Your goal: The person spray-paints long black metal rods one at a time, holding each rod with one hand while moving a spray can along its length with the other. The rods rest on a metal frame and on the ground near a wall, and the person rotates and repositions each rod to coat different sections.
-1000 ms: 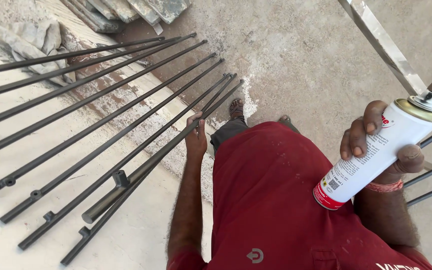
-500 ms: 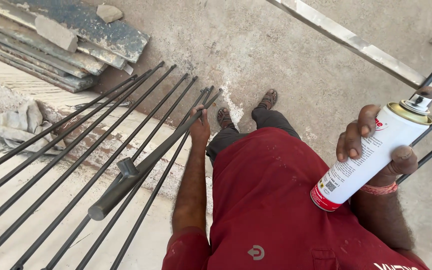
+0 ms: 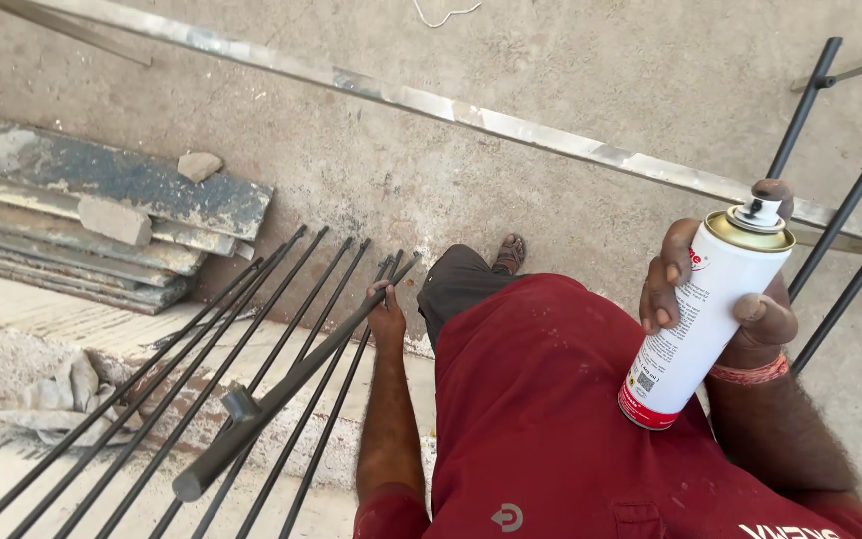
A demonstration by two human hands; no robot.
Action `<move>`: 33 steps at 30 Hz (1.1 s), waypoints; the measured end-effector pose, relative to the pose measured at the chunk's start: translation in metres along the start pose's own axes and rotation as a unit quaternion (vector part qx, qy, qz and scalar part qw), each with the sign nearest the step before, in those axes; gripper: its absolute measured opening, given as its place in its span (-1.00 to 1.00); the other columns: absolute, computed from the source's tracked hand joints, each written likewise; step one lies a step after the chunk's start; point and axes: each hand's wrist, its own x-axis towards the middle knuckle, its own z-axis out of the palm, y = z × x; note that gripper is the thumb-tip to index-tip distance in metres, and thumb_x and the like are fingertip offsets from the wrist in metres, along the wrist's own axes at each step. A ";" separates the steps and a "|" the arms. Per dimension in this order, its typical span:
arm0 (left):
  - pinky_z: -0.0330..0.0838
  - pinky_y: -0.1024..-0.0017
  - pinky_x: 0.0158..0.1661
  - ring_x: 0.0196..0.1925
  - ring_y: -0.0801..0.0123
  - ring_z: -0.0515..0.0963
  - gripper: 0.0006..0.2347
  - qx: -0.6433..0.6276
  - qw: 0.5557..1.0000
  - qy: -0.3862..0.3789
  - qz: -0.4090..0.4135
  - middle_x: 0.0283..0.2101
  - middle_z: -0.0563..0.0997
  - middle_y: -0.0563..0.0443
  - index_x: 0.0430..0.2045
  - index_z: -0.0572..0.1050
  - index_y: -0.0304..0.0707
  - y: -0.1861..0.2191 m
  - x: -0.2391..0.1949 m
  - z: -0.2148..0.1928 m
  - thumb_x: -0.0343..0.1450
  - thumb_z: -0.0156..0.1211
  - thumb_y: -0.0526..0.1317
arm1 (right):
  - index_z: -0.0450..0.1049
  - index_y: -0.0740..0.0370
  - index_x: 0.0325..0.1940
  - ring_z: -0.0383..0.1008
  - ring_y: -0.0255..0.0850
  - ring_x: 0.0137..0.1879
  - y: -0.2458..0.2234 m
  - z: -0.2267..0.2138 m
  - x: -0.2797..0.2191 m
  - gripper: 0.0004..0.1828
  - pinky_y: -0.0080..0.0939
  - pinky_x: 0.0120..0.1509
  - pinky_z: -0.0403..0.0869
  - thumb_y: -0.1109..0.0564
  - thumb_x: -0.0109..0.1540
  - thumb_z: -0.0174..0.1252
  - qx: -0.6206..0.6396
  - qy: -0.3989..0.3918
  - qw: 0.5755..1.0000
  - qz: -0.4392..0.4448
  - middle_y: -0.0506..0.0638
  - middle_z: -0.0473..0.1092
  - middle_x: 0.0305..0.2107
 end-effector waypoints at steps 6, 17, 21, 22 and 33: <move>0.42 0.27 0.06 0.01 0.16 0.59 -0.82 0.031 0.997 -0.030 -0.058 -0.09 0.59 -0.16 -0.07 0.46 -0.36 -0.025 0.016 0.007 0.53 0.10 -0.23 | 0.07 -0.19 0.42 0.53 -0.04 -0.42 -0.007 -0.008 0.002 -0.26 0.00 -0.38 0.64 0.05 0.26 0.31 0.014 0.076 0.995 -0.059 0.22 0.32 -0.28; 0.45 0.22 -0.07 -0.13 0.10 0.61 -0.83 0.147 0.962 -0.229 0.023 -0.22 0.62 -0.21 -0.25 0.50 -0.33 0.058 0.164 -0.004 0.48 0.21 -0.18 | 0.01 -0.21 0.49 0.54 -0.06 -0.41 0.003 0.019 0.044 -0.16 0.00 -0.37 0.65 0.03 0.25 0.33 -0.013 0.155 0.976 -0.151 0.22 0.32 -0.28; 0.51 0.11 -0.13 -0.17 0.03 0.67 -0.78 0.284 0.916 -0.262 0.110 -0.23 0.69 -0.24 -0.23 0.54 -0.27 0.222 0.217 -0.014 0.49 0.20 -0.09 | 0.01 -0.18 0.46 0.55 -0.05 -0.37 0.013 0.031 0.052 -0.18 0.04 -0.31 0.65 0.02 0.26 0.36 -0.008 0.180 0.971 -0.155 0.22 0.31 -0.26; 0.51 0.11 -0.13 -0.17 0.03 0.67 -0.78 0.285 0.913 -0.267 0.115 -0.23 0.69 -0.24 -0.23 0.54 -0.27 0.256 0.226 -0.014 0.49 0.20 -0.09 | 0.01 -0.18 0.46 0.55 -0.05 -0.37 0.017 0.031 0.052 -0.18 0.04 -0.31 0.65 0.02 0.26 0.36 -0.010 0.184 0.970 -0.160 0.22 0.31 -0.26; 0.07 0.54 -0.63 -0.64 0.64 0.19 -0.70 -0.149 0.939 -0.304 -0.061 -0.59 0.25 0.24 -0.39 0.30 -0.26 0.245 0.223 -0.003 0.61 -0.07 -0.01 | 0.01 -0.26 0.58 0.53 -0.06 -0.30 0.034 0.057 0.044 -0.05 0.01 -0.31 0.64 0.00 0.20 0.35 -0.011 0.265 0.943 -0.202 0.18 0.29 -0.21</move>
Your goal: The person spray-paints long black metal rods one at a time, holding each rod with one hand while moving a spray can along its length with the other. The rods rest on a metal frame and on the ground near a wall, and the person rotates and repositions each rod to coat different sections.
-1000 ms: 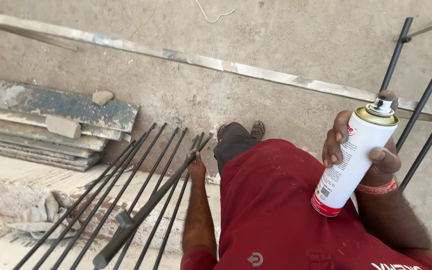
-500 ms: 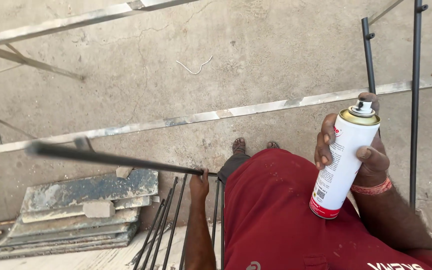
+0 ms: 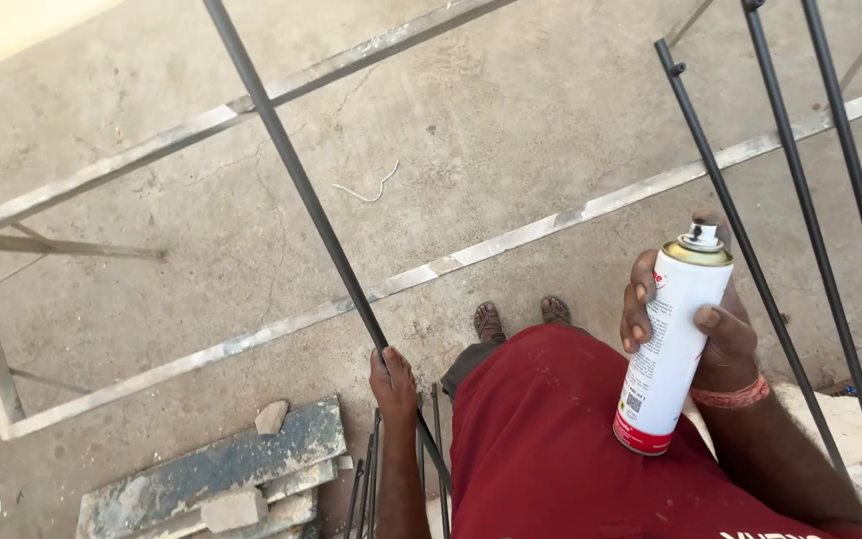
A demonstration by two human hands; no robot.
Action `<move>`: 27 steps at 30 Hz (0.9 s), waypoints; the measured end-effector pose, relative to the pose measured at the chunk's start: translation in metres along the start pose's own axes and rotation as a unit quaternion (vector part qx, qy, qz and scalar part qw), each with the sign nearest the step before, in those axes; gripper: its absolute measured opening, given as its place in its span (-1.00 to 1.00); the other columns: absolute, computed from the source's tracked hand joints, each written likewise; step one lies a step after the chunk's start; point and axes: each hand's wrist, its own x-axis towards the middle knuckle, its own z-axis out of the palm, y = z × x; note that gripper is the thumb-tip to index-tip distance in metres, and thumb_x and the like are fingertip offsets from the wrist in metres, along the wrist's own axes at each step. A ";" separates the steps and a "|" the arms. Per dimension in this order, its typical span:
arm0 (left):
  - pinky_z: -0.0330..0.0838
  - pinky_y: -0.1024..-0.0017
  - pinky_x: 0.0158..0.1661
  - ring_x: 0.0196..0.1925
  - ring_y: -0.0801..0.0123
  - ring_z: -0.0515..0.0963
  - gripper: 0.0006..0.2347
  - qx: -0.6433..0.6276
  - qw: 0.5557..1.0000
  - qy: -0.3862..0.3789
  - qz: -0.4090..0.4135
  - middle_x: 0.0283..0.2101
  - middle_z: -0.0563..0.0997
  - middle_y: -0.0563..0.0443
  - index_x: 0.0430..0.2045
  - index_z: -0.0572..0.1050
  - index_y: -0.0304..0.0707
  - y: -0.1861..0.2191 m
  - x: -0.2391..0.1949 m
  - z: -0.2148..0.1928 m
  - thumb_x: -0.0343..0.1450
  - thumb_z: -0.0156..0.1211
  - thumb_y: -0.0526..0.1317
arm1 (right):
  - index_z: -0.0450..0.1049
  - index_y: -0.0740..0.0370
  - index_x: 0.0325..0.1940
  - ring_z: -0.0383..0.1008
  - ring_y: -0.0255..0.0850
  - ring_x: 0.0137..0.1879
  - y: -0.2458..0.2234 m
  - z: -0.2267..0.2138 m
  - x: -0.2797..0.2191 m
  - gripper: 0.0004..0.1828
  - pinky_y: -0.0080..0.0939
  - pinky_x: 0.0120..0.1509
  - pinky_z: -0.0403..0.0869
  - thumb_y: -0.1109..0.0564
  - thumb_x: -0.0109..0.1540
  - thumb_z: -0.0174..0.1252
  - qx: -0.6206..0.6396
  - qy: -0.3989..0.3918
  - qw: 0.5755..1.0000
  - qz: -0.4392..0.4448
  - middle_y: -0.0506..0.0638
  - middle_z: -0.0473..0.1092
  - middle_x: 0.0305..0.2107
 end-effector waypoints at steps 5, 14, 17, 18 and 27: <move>0.12 0.50 -0.60 -0.61 0.63 0.21 -0.69 0.166 0.986 -0.008 0.011 -0.62 0.29 0.19 -0.46 0.39 -0.24 0.031 -0.001 0.031 0.58 -0.01 -0.02 | 0.04 -0.14 0.57 0.52 -0.07 -0.31 0.021 -0.014 -0.018 -0.10 0.00 -0.34 0.62 -0.03 0.22 0.33 0.007 0.021 0.999 -0.027 0.17 0.29 -0.21; 0.18 0.51 -0.60 -0.63 0.60 0.29 -0.64 0.239 0.965 -0.103 -0.044 -0.64 0.36 0.17 -0.54 0.42 -0.25 0.025 0.024 0.058 0.55 0.00 0.02 | 0.03 -0.18 0.58 0.53 -0.05 -0.32 -0.001 -0.022 -0.032 -0.09 0.00 -0.33 0.63 0.02 0.23 0.34 -0.013 0.043 0.993 -0.110 0.22 0.33 -0.23; 0.11 0.51 -0.65 -0.67 0.61 0.25 -0.64 0.196 0.969 -0.131 -0.068 -0.66 0.34 0.17 -0.55 0.41 -0.26 0.014 0.031 0.061 0.55 0.01 0.02 | 0.04 -0.17 0.60 0.52 -0.04 -0.29 -0.020 -0.034 -0.042 -0.09 -0.01 -0.29 0.61 0.04 0.25 0.35 -0.030 0.072 0.984 -0.161 0.23 0.35 -0.22; 0.06 0.50 -0.68 -0.70 0.60 0.20 -0.64 0.154 0.973 -0.143 -0.093 -0.67 0.31 0.17 -0.54 0.40 -0.27 0.012 0.036 0.064 0.55 0.01 0.02 | 0.03 -0.18 0.61 0.52 -0.04 -0.27 -0.027 -0.039 -0.044 -0.09 -0.01 -0.28 0.61 0.06 0.27 0.35 -0.022 0.083 0.980 -0.180 0.23 0.35 -0.22; 0.06 0.48 -0.62 -0.67 0.61 0.21 -0.68 0.283 0.948 -0.142 -0.023 -0.71 0.30 0.18 -0.54 0.54 -0.32 0.002 0.044 0.032 0.48 0.16 -0.03 | -0.05 0.00 0.47 0.58 -0.04 -0.28 -0.023 -0.083 -0.041 -0.10 -0.03 -0.40 0.64 0.00 0.18 0.29 -0.131 0.157 0.973 -0.108 0.30 0.45 -0.09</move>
